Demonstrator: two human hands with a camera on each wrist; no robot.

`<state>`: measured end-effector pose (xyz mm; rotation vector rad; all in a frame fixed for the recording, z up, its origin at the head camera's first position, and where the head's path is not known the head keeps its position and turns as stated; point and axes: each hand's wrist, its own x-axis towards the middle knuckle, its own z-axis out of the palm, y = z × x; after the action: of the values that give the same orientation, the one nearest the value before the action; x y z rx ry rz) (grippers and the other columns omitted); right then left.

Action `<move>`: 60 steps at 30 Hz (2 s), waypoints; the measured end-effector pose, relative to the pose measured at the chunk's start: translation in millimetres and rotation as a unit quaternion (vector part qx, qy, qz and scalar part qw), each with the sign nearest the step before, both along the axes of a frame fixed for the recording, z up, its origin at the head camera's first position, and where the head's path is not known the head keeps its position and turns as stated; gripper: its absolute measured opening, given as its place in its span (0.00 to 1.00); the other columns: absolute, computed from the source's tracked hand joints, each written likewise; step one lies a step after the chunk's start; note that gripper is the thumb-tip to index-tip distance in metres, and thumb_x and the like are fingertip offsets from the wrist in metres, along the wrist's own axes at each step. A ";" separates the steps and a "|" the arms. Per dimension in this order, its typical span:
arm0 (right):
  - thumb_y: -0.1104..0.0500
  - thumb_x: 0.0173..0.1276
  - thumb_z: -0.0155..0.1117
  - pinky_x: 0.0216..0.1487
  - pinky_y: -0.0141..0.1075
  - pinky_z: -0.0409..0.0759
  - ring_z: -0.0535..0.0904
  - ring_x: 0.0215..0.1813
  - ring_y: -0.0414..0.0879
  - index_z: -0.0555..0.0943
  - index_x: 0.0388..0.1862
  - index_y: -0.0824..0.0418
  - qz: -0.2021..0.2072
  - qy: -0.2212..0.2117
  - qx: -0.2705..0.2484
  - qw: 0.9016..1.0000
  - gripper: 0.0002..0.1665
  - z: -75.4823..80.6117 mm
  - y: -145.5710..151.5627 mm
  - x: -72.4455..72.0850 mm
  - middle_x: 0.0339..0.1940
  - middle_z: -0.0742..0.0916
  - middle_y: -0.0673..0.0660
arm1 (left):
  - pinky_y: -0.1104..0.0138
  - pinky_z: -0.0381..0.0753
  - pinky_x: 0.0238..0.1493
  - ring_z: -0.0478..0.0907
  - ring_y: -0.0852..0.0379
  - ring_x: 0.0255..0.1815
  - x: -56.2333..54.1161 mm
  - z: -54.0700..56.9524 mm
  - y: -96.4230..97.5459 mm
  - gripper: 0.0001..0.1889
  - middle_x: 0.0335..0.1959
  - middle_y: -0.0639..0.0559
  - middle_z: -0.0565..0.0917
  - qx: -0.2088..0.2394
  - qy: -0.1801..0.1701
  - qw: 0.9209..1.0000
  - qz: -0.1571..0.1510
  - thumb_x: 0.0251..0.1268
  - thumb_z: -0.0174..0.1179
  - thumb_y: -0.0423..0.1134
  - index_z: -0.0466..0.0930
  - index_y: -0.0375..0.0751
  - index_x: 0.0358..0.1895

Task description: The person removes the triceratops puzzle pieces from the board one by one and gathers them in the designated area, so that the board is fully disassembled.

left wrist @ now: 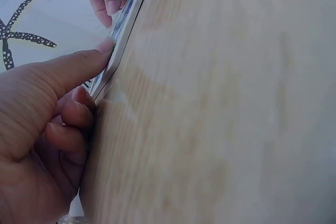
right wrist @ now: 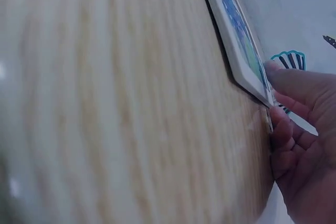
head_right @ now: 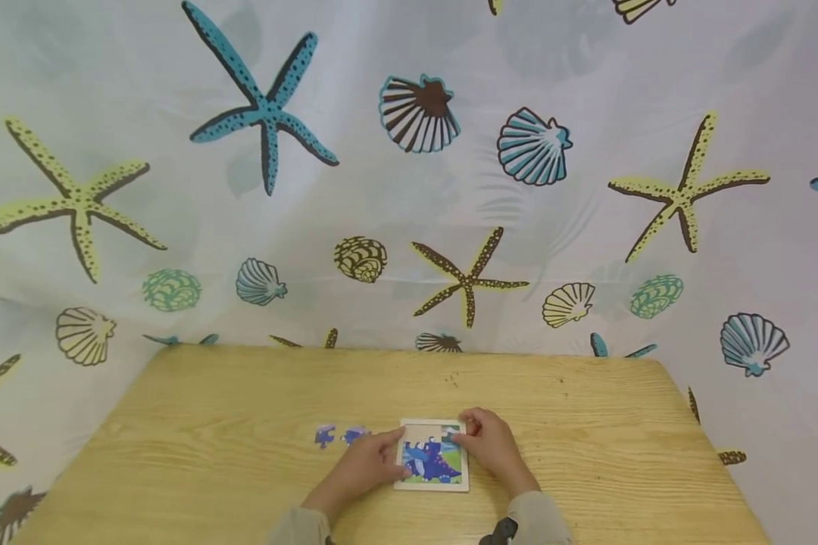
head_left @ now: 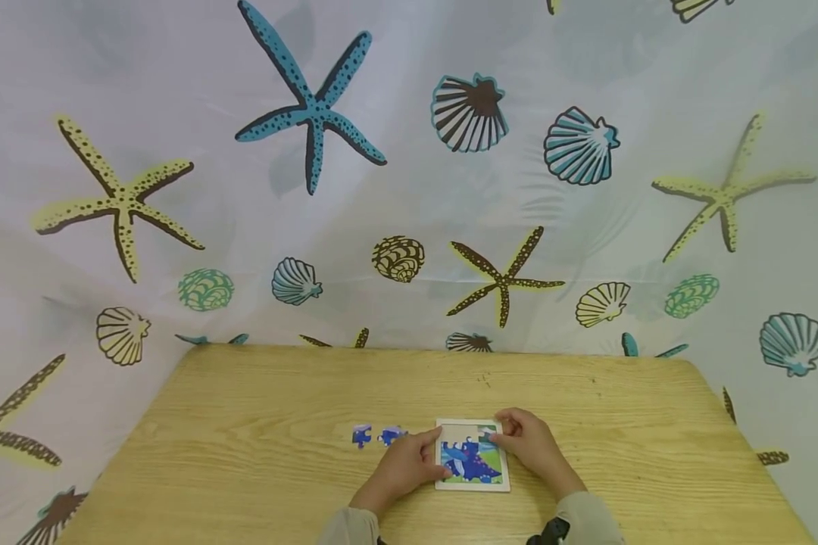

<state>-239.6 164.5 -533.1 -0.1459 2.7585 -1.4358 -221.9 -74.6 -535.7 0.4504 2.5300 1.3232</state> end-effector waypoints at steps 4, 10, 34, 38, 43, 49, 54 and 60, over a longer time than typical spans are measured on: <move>0.61 0.58 0.71 0.34 0.35 0.66 0.67 0.31 0.43 0.80 0.43 0.61 0.015 0.000 0.035 0.999 0.15 0.6 -0.2 -2.8 0.27 0.73 0.50 | 0.71 0.61 0.19 0.61 0.62 0.17 -0.9 1.5 0.5 0.39 0.17 0.57 0.69 0.000 0.001 1.000 0.002 0.50 0.72 0.43 0.67 0.36 0.66; 0.60 0.56 0.72 0.36 0.38 0.64 0.66 0.31 0.44 0.79 0.42 0.58 0.028 0.001 0.062 0.998 0.15 1.0 -0.3 -4.6 0.26 0.72 0.50 | 0.71 0.62 0.18 0.62 0.62 0.17 -1.6 1.2 1.3 0.40 0.17 0.56 0.71 0.008 -0.011 1.000 0.004 0.49 0.72 0.42 0.67 0.37 0.67; 0.63 0.59 0.67 0.42 0.40 0.68 0.68 0.38 0.46 0.78 0.42 0.58 0.042 -0.013 0.078 0.996 0.13 7.4 -7.3 2.1 0.36 0.71 0.53 | 0.69 0.66 0.16 0.65 0.61 0.12 -4.3 0.7 2.2 0.39 0.16 0.54 0.74 0.047 -0.071 0.996 0.026 0.47 0.73 0.38 0.68 0.41 0.67; 0.64 0.59 0.67 0.46 0.44 0.70 0.69 0.41 0.46 0.76 0.43 0.58 0.036 -0.008 0.078 0.996 0.14 6.0 -8.9 4.4 0.39 0.73 0.54 | 0.69 0.66 0.15 0.65 0.61 0.11 -4.5 0.6 2.3 0.39 0.16 0.53 0.73 0.051 -0.079 0.995 0.024 0.48 0.73 0.38 0.67 0.41 0.67; 0.64 0.58 0.67 0.56 0.51 0.70 0.73 0.49 0.51 0.76 0.43 0.59 0.029 0.017 0.073 0.997 0.15 2.7 -10.3 7.4 0.44 0.74 0.56 | 0.68 0.67 0.16 0.65 0.61 0.11 -4.2 0.0 2.4 0.39 0.16 0.53 0.74 0.057 -0.082 0.995 0.022 0.48 0.73 0.37 0.67 0.41 0.67; 0.66 0.56 0.68 0.59 0.55 0.67 0.75 0.53 0.56 0.75 0.42 0.58 0.017 0.027 0.049 0.998 0.16 1.6 -11.7 9.9 0.45 0.79 0.56 | 0.68 0.66 0.16 0.64 0.62 0.11 -3.5 2.0 1.6 0.39 0.15 0.53 0.73 0.064 -0.081 0.994 0.019 0.48 0.72 0.36 0.67 0.40 0.67; 0.66 0.58 0.68 0.51 0.45 0.73 0.75 0.43 0.47 0.76 0.42 0.56 -0.004 0.011 0.015 1.000 0.15 0.4 -11.3 8.6 0.38 0.81 0.51 | 0.69 0.65 0.16 0.63 0.62 0.11 -2.8 5.1 1.3 0.39 0.15 0.54 0.72 0.062 -0.076 0.995 0.018 0.48 0.72 0.36 0.67 0.40 0.67; 0.68 0.59 0.66 0.37 0.29 0.75 0.73 0.37 0.42 0.82 0.43 0.61 -0.043 -0.011 -0.077 0.996 0.12 -2.6 -8.1 6.1 0.33 0.80 0.51 | 0.69 0.65 0.15 0.63 0.62 0.10 -0.3 6.7 1.9 0.39 0.14 0.54 0.71 0.064 -0.077 0.995 0.018 0.48 0.72 0.36 0.67 0.38 0.67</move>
<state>-233.5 156.4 -535.7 -0.0144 2.6663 -1.6589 -222.2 -72.7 -529.1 0.3156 2.3482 1.4801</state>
